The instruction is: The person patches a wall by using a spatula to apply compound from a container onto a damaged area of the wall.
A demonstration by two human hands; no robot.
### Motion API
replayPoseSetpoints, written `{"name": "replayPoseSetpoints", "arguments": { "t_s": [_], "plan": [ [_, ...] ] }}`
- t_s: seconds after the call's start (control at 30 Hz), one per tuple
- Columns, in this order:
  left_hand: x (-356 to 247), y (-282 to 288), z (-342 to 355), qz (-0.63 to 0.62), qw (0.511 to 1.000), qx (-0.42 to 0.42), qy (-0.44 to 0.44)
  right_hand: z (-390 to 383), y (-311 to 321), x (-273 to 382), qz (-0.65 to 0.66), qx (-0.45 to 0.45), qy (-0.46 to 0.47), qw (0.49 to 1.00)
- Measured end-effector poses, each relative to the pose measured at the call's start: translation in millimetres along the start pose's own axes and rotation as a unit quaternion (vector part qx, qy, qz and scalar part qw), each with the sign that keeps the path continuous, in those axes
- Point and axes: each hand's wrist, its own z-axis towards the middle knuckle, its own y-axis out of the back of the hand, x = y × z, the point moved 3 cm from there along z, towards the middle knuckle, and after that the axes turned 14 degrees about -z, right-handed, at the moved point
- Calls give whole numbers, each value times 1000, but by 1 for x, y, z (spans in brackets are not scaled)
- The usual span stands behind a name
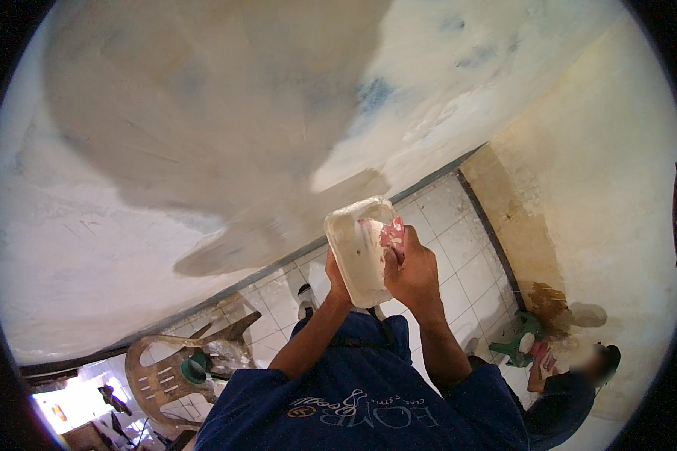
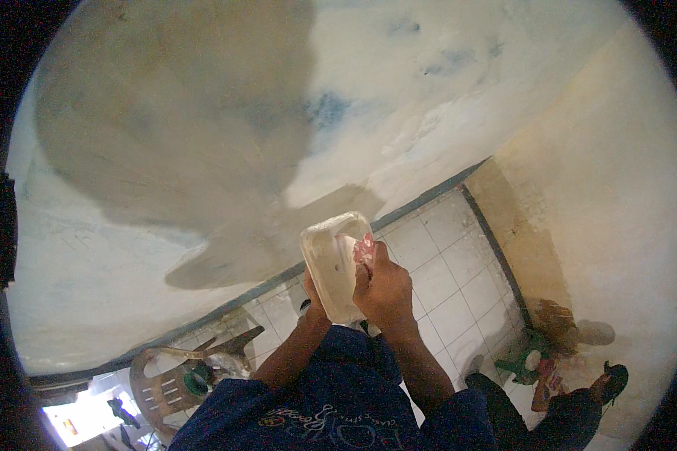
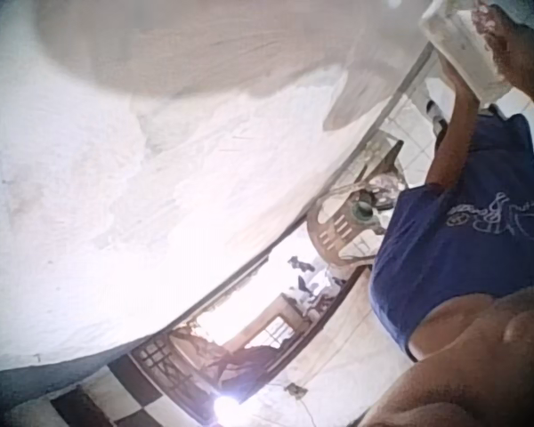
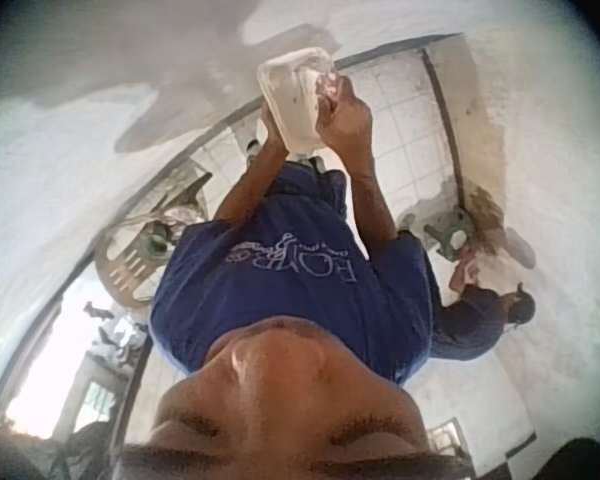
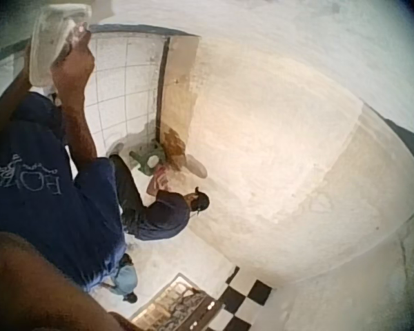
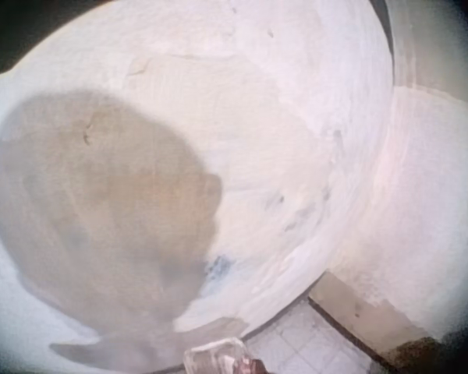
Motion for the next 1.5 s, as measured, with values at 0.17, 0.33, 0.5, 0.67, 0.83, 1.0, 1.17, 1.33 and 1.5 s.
{"name": "replayPoseSetpoints", "arguments": {
  "t_s": [0.17,0.33,0.5,0.67,0.83,1.0,1.17,1.33,1.5],
  "plan": [
    [0,-2,-1,14,1000,-23,-1,-2,-9,0,-35,1,51,998],
    [1,0,0,-27,1000,-11,-3,-1,-5,3,0,-11,70,997],
    [0,4,1,0,1000,3,-8,-2,-11,3,-41,18,68,997],
    [1,7,0,8,1000,-19,-13,1,-5,-3,24,-9,64,998],
    [0,0,2,10,1000,-16,-22,3,-3,-1,15,11,63,998],
    [-2,-2,1,15,1000,16,-8,3,-3,5,-9,8,92,996],
    [-5,10,4,86,994,-46,-56,5,-5,6,-21,-17,126,992],
    [-3,-4,4,26,999,3,-23,5,-5,12,-18,-11,134,991],
    [-2,-8,1,22,999,-37,-19,5,-10,8,-40,36,108,993]
  ]
}}
